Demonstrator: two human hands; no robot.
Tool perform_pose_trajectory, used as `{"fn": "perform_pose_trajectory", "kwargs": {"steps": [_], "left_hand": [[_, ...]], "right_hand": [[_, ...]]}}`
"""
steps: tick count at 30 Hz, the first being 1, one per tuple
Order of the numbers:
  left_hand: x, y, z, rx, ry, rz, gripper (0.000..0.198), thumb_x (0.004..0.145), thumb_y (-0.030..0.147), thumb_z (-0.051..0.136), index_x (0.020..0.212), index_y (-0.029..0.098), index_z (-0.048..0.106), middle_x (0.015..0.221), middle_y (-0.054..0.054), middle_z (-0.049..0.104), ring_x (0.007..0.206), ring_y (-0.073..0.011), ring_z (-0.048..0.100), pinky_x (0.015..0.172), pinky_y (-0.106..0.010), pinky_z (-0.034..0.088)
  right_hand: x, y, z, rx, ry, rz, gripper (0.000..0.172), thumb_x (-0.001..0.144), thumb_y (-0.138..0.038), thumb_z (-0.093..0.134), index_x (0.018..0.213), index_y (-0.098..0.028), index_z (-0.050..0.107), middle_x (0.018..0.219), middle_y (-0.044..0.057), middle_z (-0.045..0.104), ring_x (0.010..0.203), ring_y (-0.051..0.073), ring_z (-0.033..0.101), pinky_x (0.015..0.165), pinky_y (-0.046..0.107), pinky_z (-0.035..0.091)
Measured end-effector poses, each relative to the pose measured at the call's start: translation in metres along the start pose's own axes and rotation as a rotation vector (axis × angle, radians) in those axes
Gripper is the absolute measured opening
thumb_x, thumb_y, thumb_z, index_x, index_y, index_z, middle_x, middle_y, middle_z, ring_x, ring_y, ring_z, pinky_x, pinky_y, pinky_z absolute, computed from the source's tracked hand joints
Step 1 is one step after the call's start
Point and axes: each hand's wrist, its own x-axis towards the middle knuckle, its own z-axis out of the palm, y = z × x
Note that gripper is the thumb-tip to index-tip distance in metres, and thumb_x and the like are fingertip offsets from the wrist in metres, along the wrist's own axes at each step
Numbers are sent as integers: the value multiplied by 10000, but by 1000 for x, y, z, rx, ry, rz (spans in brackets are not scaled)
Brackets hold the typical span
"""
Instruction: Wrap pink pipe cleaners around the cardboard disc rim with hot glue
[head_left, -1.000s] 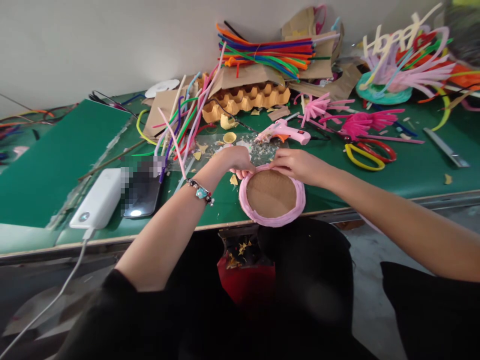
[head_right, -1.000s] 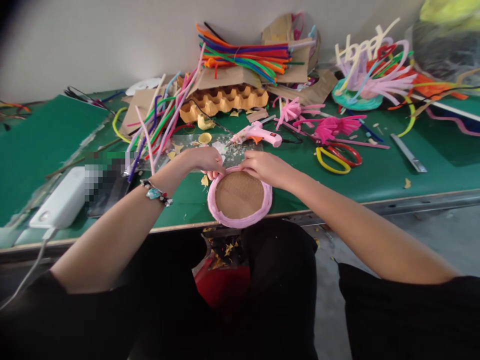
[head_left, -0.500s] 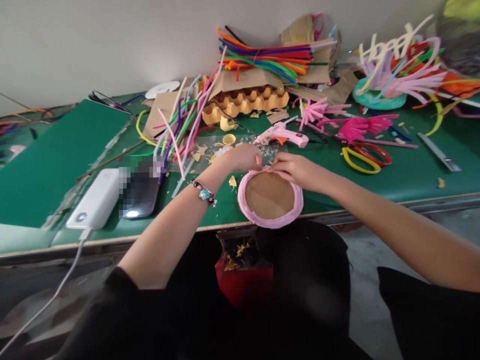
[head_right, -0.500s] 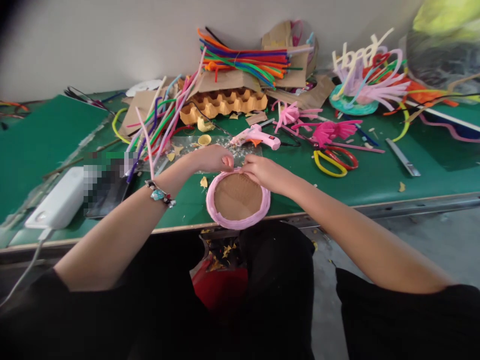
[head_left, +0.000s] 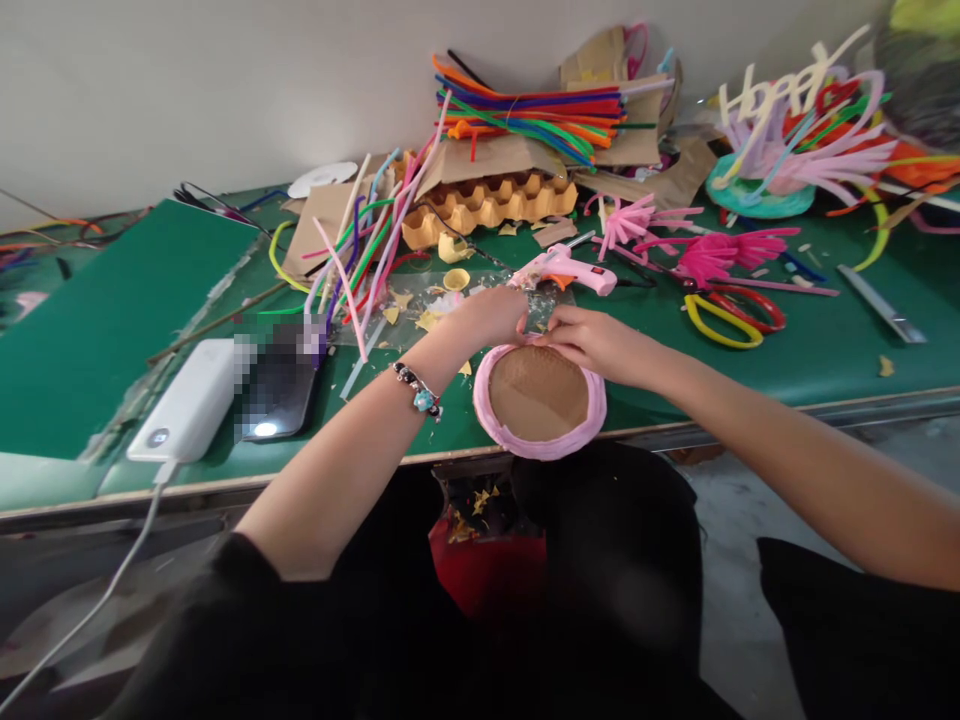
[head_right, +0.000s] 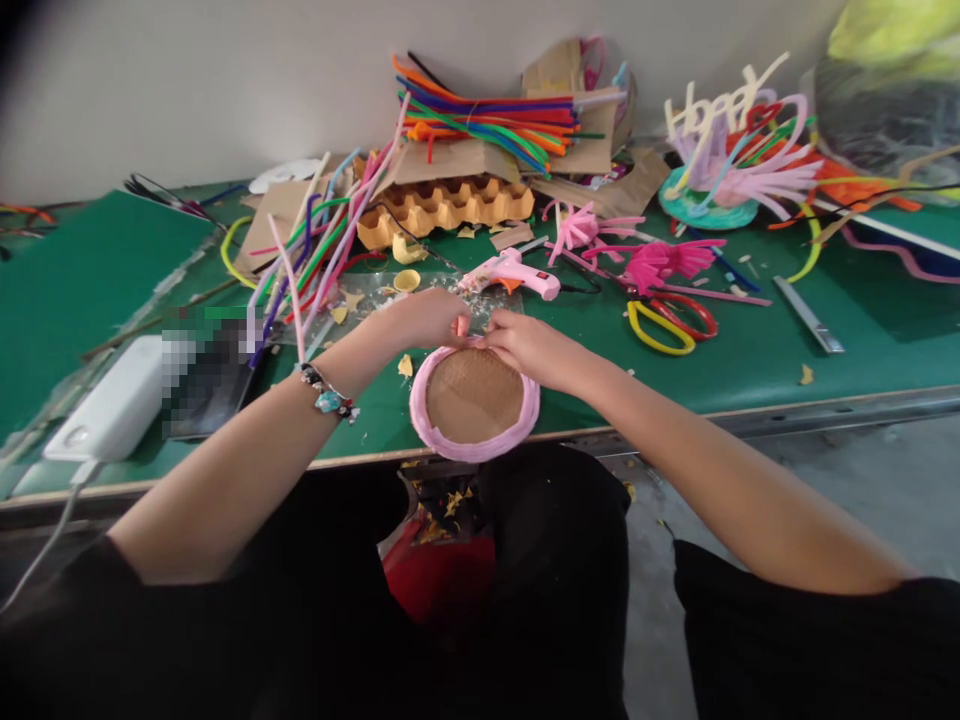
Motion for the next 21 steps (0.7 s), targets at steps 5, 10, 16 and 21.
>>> {"fn": "perform_pose_trajectory", "kwargs": {"steps": [5, 10, 16, 21], "left_hand": [[2, 6, -5, 9, -66, -46, 259, 706, 302, 562, 838, 117, 687, 779, -108, 649, 800, -241, 595, 668, -290, 405], [1, 12, -15, -5, -136, -104, 253, 685, 295, 600, 839, 112, 683, 772, -107, 647, 806, -248, 586, 676, -295, 405], [3, 11, -16, -85, -156, -118, 240, 631, 251, 626, 838, 144, 686, 757, -78, 649, 791, -243, 580, 691, -299, 403], [8, 10, -16, -74, -208, -150, 237, 630, 253, 604, 811, 127, 691, 720, -87, 645, 771, -251, 579, 674, -311, 407]], "right_hand": [[-2, -5, -1, -15, 5, 36, 290, 857, -244, 387, 926, -175, 660, 878, 85, 559, 821, 182, 542, 750, 348, 443], [-5, -7, -5, 6, 41, 60, 284, 849, -243, 403, 948, -165, 658, 853, 83, 571, 796, 170, 547, 733, 316, 436], [-11, -8, -9, 1, 50, 82, 287, 843, -255, 422, 921, -110, 656, 815, 99, 575, 700, 152, 547, 650, 286, 430], [-10, -8, -17, -34, 7, 92, 281, 860, -268, 396, 920, -150, 644, 837, 85, 572, 736, 159, 548, 669, 295, 429]]}}
